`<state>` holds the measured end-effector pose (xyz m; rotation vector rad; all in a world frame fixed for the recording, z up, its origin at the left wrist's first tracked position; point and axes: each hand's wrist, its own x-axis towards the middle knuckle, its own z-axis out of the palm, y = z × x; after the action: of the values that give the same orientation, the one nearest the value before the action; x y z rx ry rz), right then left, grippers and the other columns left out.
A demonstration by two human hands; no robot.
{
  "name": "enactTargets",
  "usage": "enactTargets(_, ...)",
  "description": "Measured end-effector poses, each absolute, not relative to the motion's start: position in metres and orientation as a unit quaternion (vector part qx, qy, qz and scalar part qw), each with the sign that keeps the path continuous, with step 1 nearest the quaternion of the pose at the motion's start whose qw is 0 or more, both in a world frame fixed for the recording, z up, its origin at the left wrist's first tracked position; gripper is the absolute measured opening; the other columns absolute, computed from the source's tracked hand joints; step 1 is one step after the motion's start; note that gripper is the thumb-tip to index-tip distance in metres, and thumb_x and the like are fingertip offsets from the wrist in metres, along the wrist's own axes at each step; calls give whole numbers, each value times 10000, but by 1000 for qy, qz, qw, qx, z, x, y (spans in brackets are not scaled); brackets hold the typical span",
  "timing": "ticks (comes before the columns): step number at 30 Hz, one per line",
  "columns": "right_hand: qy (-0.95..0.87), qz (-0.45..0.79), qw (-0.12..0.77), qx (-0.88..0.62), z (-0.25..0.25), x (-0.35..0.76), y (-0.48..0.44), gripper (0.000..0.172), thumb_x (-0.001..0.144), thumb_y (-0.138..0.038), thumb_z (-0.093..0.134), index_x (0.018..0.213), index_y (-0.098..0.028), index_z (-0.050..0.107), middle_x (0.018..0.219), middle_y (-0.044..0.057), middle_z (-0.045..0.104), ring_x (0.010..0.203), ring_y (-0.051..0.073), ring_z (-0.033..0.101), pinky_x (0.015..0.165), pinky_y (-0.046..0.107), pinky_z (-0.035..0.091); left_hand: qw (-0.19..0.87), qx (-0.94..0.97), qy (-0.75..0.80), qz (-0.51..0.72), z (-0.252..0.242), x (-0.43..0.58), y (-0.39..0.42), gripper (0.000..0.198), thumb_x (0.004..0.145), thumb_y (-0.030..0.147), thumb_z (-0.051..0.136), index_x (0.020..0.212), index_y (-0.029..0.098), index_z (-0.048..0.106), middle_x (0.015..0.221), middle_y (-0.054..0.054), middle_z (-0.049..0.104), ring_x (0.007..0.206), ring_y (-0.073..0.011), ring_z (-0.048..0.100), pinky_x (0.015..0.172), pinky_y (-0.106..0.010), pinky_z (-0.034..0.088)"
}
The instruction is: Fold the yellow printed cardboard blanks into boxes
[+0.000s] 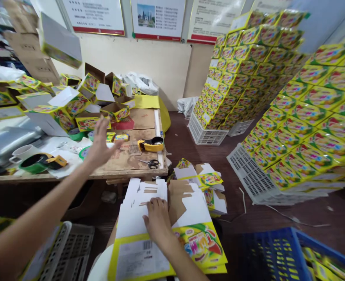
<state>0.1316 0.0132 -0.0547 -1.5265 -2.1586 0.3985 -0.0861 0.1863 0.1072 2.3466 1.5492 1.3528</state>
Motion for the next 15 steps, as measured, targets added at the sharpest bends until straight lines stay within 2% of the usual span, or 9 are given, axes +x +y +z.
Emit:
enactTargets(3,-797,144,215,-546,-52,134,9,175,758,-131,595,910,-217,579,974,61,596,963,281,532,941,501,364,102,736,542,393,17,-81,134,716,844,484,551,1415,162,261,1496,-159,219,1409,-283,156,1129,-474,199)
enactTargets(6,-808,131,196,-540,-50,139,4,157,788,-139,568,915,-232,563,968,43,594,961,251,538,987,477,340,182,702,588,357,-34,-87,98,642,869,450,511,1400,168,287,1472,-168,267,1395,-283,212,1120,-484,223)
enactTargets(10,-792,115,205,-563,-45,143,0,44,819,-186,559,833,-215,529,899,29,587,909,218,538,980,456,344,240,678,591,366,-49,-91,79,579,860,427,522,1364,199,351,1440,-147,340,1368,-270,285,1105,-489,263)
enactTargets(13,-782,130,226,-566,-32,146,-5,73,827,-188,544,790,-210,485,830,9,572,843,195,521,958,452,341,297,643,576,407,-47,-88,73,510,841,427,548,1293,215,444,1399,-121,413,1322,-256,370,1072,-457,335)
enactTargets(15,-782,143,238,-558,-21,149,-12,76,834,-188,540,793,-213,481,799,-3,576,833,191,513,955,460,326,382,598,559,429,-45,-84,68,472,818,448,573,1206,184,516,1309,-126,513,1250,-253,465,1050,-431,371)
